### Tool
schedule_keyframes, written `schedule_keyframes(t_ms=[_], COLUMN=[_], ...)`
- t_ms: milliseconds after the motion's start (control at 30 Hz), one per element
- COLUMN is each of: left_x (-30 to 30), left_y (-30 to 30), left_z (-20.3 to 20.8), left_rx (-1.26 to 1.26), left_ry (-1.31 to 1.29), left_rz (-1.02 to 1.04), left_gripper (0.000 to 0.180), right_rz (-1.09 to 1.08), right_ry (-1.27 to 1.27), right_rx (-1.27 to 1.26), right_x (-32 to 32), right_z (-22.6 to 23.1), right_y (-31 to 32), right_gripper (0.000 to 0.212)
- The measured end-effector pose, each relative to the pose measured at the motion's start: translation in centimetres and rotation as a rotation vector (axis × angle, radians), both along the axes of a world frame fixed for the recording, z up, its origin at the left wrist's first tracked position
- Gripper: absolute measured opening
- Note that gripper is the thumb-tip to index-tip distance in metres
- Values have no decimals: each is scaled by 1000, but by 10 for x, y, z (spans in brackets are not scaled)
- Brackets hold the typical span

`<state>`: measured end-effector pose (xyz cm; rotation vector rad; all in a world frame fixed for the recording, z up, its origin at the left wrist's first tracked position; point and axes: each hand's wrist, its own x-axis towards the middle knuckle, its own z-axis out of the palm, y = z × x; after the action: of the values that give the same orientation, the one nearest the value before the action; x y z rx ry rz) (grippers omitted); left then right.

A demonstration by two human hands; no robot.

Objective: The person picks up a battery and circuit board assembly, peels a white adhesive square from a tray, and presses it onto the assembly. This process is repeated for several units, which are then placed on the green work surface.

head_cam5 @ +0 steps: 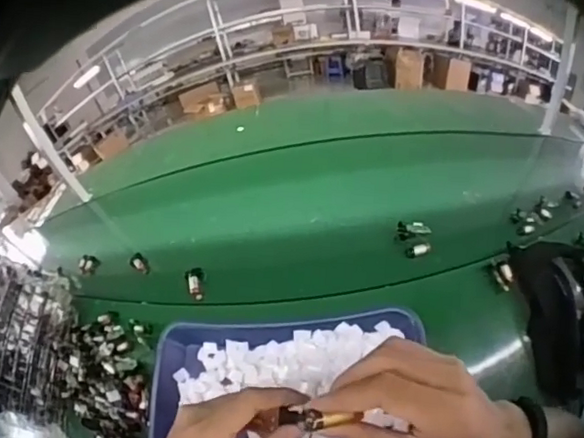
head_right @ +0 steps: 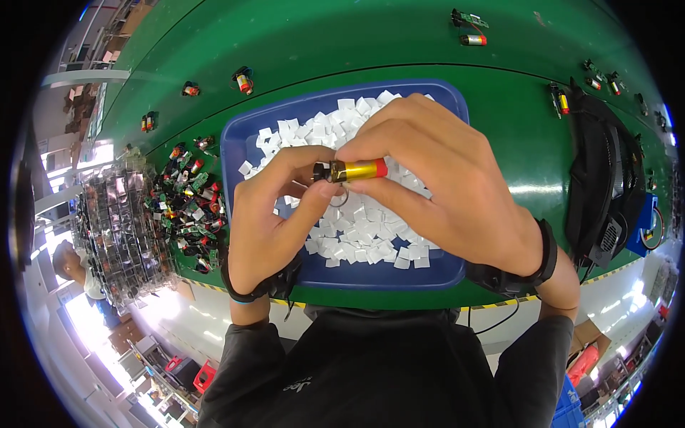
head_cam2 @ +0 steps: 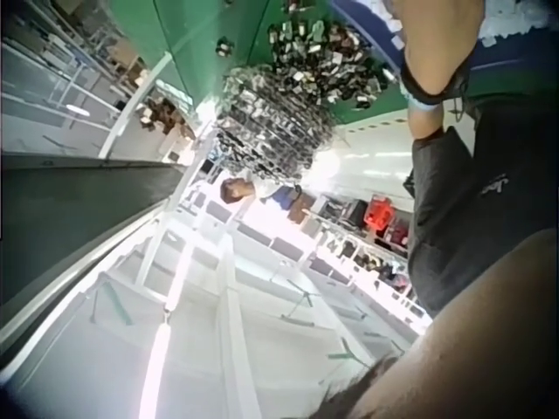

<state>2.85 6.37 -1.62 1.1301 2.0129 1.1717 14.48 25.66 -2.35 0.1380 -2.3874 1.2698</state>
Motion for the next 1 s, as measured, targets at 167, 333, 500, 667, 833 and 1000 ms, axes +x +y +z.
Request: schedule_keyframes(t_ms=[167, 333, 500, 667, 833, 1000], left_x=[8, 2, -7, 2, -1, 8], left_y=[2, 4, 6, 1, -3, -1], left_z=[1, -2, 14, 6, 0, -1], left_rx=[-49, 168, 252, 316, 137, 165], left_ry=[-10, -409, -1199, -833, -734, -615], left_rz=[35, 41, 111, 152, 33, 68], left_gripper=[16, 16, 21, 25, 31, 33], right_rz=[10, -11, 28, -41, -74, -89], right_ry=[-26, 65, 207, 201, 238, 206], right_rx=[28, 120, 195, 198, 350, 436], right_x=[5, 3, 3, 6, 6, 6], right_z=[1, -2, 3, 5, 5, 5], right_y=[0, 0, -8, -13, -15, -14], right_gripper=[29, 25, 25, 23, 21, 23])
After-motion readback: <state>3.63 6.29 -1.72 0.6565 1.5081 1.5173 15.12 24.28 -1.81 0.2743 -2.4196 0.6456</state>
